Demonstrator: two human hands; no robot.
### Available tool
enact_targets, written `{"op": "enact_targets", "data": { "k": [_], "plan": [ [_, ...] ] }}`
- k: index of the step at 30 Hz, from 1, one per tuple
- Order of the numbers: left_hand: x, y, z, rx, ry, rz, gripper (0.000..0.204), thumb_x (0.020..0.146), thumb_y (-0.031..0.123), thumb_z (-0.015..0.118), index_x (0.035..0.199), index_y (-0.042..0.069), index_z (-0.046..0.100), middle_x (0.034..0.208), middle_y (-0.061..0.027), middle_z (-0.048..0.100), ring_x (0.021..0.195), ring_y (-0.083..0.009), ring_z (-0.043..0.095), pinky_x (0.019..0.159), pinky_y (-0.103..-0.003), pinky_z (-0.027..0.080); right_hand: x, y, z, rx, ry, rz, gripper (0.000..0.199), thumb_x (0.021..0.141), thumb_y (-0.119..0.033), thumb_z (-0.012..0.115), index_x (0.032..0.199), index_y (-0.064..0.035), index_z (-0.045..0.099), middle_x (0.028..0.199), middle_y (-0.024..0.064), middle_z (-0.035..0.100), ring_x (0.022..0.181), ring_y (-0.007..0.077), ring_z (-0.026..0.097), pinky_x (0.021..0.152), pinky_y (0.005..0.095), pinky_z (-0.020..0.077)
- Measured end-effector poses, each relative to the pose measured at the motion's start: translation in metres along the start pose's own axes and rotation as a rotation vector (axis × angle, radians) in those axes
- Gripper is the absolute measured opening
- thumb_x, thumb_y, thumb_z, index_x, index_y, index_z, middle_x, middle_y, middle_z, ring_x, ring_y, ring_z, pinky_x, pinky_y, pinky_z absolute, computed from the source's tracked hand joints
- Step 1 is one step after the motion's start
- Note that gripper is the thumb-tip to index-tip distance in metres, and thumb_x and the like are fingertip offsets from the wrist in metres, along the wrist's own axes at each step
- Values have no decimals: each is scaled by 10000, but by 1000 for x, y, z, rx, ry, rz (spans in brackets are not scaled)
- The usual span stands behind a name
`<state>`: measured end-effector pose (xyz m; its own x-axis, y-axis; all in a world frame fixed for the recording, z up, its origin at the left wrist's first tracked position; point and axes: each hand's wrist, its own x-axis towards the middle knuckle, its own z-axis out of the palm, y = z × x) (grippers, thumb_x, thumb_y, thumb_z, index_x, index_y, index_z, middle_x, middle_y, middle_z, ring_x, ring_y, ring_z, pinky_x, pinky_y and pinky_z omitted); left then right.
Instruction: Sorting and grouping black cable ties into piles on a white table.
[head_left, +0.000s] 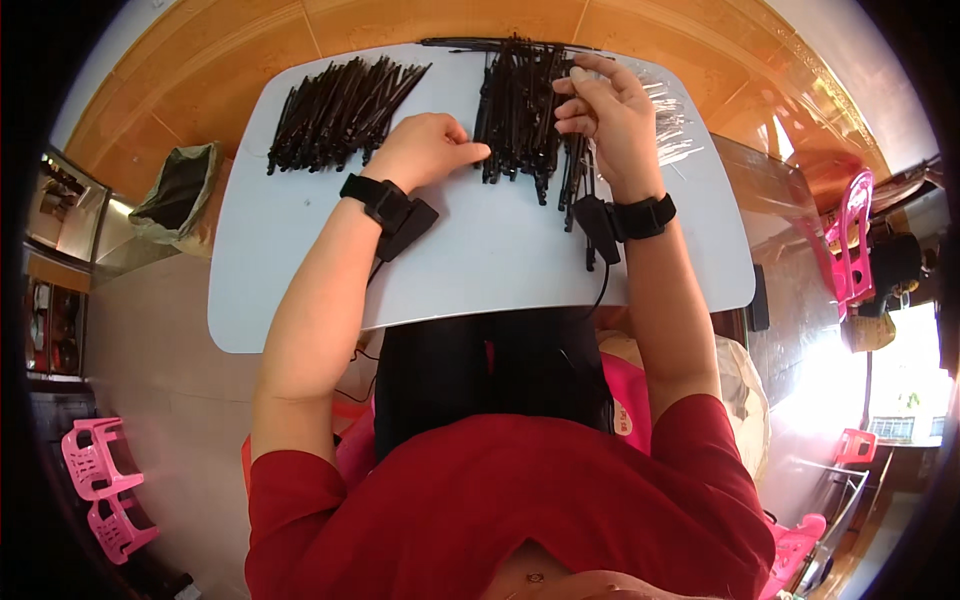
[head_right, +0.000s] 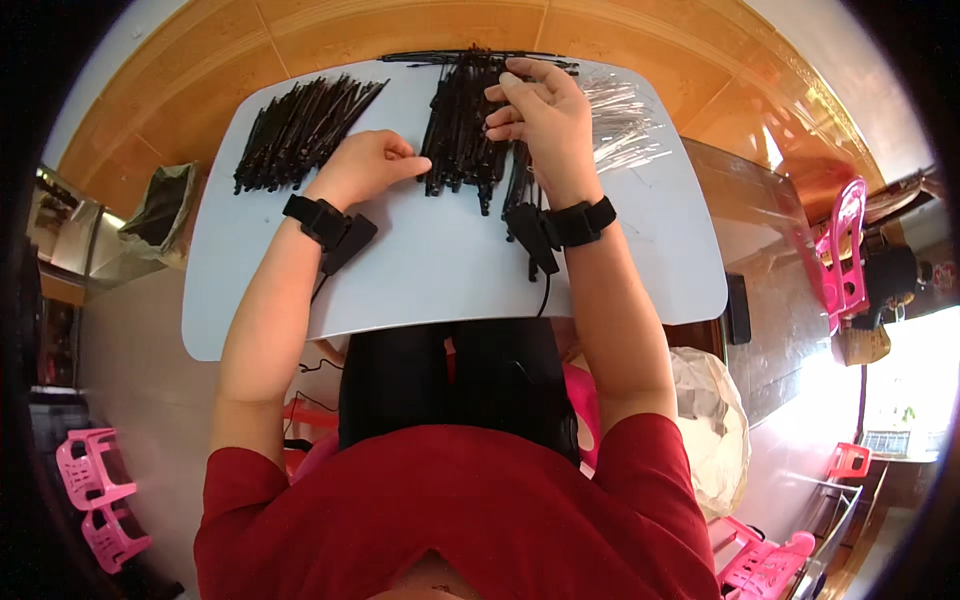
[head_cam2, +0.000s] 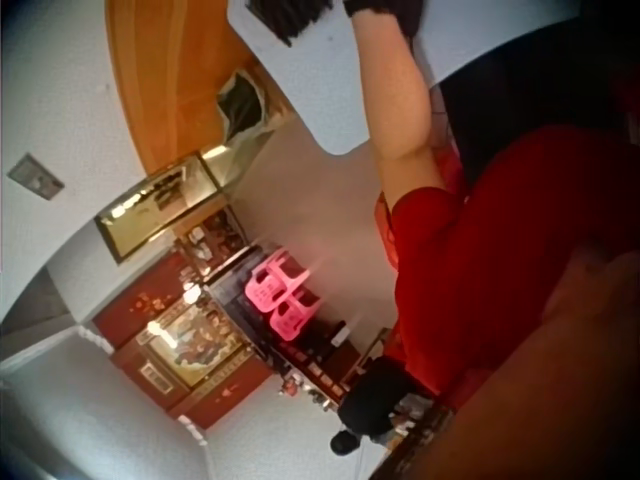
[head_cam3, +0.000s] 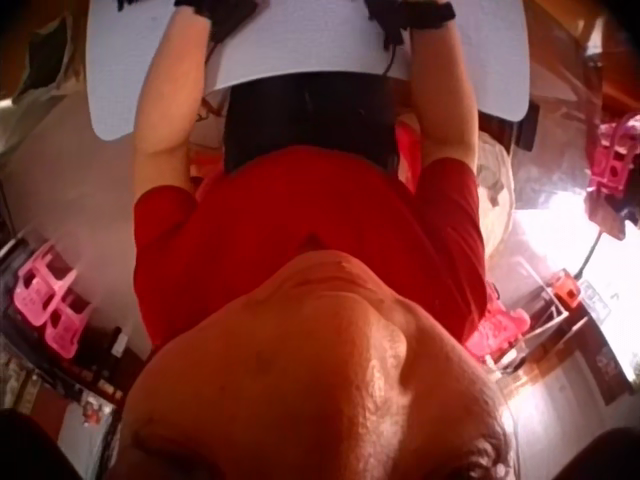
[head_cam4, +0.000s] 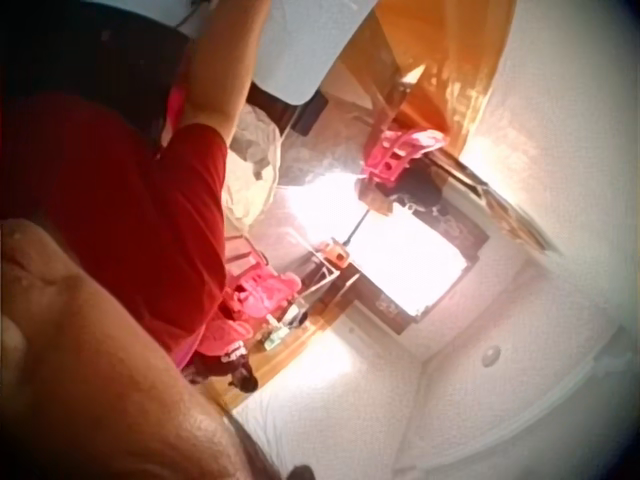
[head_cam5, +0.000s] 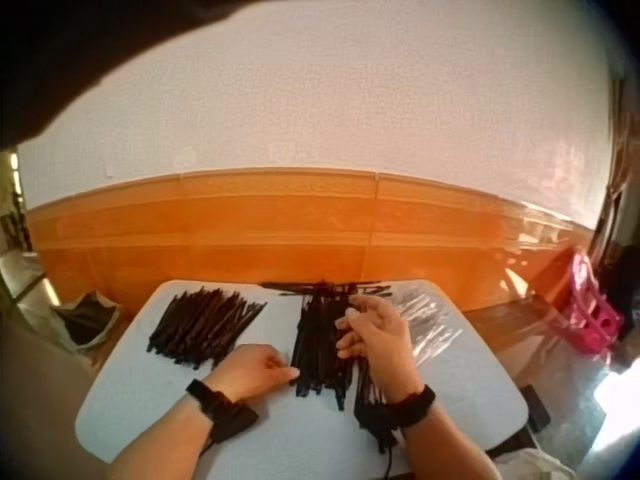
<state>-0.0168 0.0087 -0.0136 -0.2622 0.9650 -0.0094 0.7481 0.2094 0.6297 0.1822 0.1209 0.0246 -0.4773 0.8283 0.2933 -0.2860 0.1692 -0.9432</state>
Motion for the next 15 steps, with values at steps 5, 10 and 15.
{"op": "enact_targets", "data": {
  "k": [5,10,15],
  "plan": [
    [9,-13,0,-41,7,-30,446,792,424,753,934,4,711,875,-125,702,791,-230,644,732,-335,508,-15,-18,-63,-533,-33,158,281,872,-195,704,1051,17,659,835,60,670,654,103,609,567,238,510],
    [13,-8,0,-67,-10,-24,432,798,402,766,900,-12,696,776,-67,674,689,-152,595,650,-292,485,-37,-21,-108,-1036,-150,362,217,807,-210,753,903,-20,708,760,30,657,673,99,586,579,237,465],
    [12,-7,0,-71,-27,-62,424,760,404,769,870,-3,726,832,-123,712,762,-216,654,741,-327,511,-43,-4,-121,-1144,-242,247,182,779,-187,757,836,-22,705,708,26,634,654,96,561,580,242,440]
  ]
}}
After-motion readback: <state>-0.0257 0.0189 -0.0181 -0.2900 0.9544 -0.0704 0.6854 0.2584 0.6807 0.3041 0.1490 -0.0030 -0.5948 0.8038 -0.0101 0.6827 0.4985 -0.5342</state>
